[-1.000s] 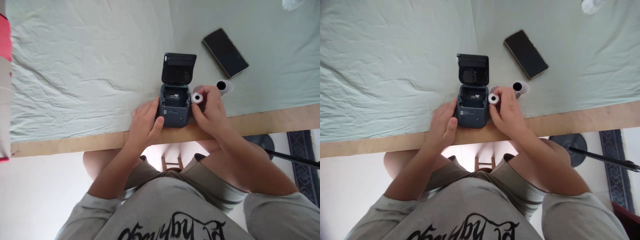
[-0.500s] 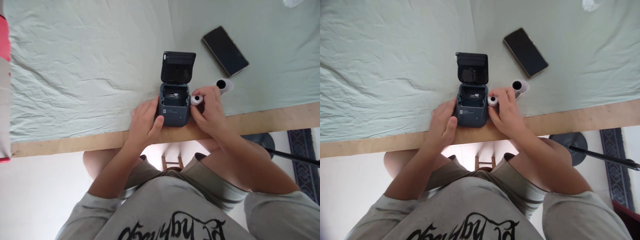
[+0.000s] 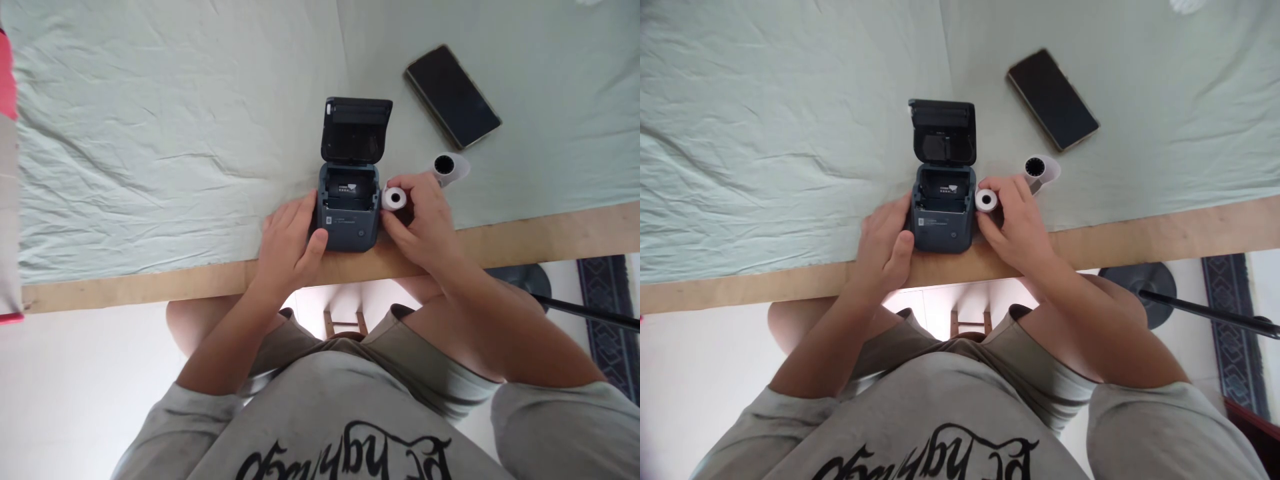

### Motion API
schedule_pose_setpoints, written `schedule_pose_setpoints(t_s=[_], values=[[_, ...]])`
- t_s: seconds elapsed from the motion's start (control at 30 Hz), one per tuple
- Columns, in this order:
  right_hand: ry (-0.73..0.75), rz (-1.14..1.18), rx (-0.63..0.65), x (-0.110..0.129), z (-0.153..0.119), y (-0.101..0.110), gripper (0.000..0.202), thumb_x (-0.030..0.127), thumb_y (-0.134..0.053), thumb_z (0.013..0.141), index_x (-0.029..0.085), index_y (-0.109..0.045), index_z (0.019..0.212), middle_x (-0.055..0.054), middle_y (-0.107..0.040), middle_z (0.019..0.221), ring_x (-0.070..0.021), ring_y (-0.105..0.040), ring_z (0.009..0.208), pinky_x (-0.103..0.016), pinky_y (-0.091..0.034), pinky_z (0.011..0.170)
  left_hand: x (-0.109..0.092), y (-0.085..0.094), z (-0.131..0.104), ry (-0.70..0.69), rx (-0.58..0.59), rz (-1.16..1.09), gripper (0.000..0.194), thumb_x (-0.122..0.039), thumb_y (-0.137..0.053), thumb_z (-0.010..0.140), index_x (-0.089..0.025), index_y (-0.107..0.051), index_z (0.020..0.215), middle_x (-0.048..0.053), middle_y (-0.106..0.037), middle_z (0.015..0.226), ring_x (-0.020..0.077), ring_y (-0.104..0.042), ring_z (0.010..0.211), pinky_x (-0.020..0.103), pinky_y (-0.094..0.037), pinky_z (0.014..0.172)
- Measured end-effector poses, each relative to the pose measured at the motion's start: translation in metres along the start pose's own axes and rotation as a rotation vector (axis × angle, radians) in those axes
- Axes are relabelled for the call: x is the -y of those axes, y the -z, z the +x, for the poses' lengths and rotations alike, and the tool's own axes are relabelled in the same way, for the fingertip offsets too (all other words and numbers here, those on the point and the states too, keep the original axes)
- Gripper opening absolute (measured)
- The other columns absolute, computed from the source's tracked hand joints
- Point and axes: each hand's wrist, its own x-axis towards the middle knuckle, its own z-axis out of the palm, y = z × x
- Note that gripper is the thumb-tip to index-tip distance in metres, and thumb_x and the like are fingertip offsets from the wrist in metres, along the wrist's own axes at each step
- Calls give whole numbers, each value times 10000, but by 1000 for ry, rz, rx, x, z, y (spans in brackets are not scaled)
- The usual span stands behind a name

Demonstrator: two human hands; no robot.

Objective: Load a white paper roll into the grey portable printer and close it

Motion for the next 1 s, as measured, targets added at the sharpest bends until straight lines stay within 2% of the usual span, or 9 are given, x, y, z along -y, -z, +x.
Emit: schedule_pose_setpoints(t_s=[0.1,0.2,0.33,0.47,0.57,0.63,0.77,0.93,1.0], values=[[1,73,-1,-2,-2,-1,403,169,-581,913,268,-523,1300,-106,-676,1154,-288,-696,1051,-503,-618,890,0,0,0,-6,1,-1,958,-732,-31,1067,-56,-490,1567,221,-675,1414,369,-633,1233,473,-424,1003],[-11,67,14,-2,-4,-2,490,167,-565,919,277,-477,1388,-128,-650,1244,-307,-679,1136,-546,-595,975,0,0,0,-8,-3,-3,957,-729,-31,1067,-52,-488,1567,227,-676,1406,373,-632,1231,483,-425,1004],[-30,-44,26,-4,-4,-4,440,206,-619,897,275,-547,1326,-146,-609,1223,-355,-638,1186,-614,-557,1024,0,-1,0,-6,-2,-6,927,-725,-49,1070,-77,-484,1571,223,-672,1412,372,-628,1238,493,-430,1012],[12,-49,31,-6,-3,-4,484,176,-592,906,275,-523,1375,-133,-648,1186,-339,-663,1126,-579,-589,965,0,-1,1,-11,-4,-16,943,-723,-48,1072,-48,-488,1563,231,-664,1415,379,-623,1245,502,-428,1019],[66,-15,-4,-6,-3,-3,582,127,-563,897,269,-458,1452,-136,-669,1231,-315,-684,1120,-542,-603,962,0,-1,0,-4,-1,-10,928,-729,-54,1070,-75,-483,1571,222,-672,1404,369,-622,1243,492,-429,1017],[83,-18,1,-5,-3,-3,575,120,-560,892,257,-473,1443,-144,-667,1244,-317,-683,1140,-548,-598,982,1,-1,0,-3,-8,-6,921,-728,-53,1070,-87,-485,1571,222,-671,1406,367,-622,1243,488,-430,1012],[36,-73,7,-5,-3,-3,503,177,-597,908,262,-534,1400,-143,-660,1204,-339,-672,1142,-585,-588,981,0,-1,0,-5,-11,-7,926,-730,-52,1070,-85,-486,1572,219,-676,1398,366,-622,1242,483,-426,1013],[23,0,45,-6,-3,-2,572,158,-529,934,282,-460,1488,-139,-665,1316,-335,-664,1215,-597,-559,1049,-1,0,0,-4,-4,-6,919,-728,-50,1070,-93,-486,1570,218,-673,1402,362,-620,1249,476,-421,1018],[18,16,68,-5,-2,-3,578,156,-551,914,266,-482,1477,-142,-666,1301,-349,-655,1236,-615,-543,1074,0,0,0,-6,1,-4,922,-726,-48,1071,-84,-484,1570,220,-678,1385,360,-622,1241,473,-420,1017]])
